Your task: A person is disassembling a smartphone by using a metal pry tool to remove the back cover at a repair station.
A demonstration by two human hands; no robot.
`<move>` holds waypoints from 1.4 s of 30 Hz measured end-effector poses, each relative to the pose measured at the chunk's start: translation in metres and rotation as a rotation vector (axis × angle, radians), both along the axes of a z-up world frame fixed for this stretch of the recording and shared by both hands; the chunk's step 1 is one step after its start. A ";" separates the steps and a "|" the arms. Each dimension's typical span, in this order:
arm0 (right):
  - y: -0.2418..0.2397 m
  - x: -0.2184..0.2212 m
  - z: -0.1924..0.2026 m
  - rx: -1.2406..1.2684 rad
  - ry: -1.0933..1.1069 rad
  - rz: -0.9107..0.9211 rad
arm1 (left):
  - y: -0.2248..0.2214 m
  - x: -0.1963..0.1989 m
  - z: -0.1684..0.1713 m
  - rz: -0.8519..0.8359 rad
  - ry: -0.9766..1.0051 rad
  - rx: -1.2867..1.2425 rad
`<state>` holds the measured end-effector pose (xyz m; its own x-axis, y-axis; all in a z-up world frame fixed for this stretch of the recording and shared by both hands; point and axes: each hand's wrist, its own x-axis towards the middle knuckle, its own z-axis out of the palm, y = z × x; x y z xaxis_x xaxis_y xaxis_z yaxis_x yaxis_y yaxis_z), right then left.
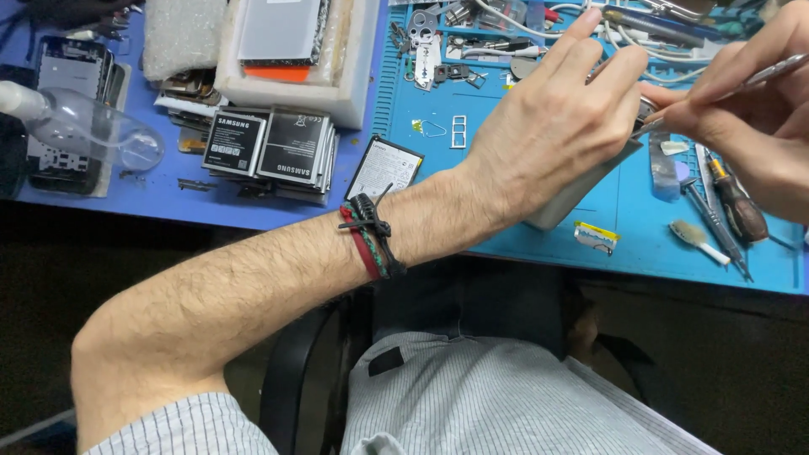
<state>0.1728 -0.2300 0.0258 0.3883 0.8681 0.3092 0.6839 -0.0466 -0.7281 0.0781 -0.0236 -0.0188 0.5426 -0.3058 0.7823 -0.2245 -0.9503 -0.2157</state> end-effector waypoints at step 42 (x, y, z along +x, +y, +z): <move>-0.002 0.006 -0.002 -0.068 -0.032 -0.118 | -0.004 0.005 -0.002 -0.006 0.032 -0.009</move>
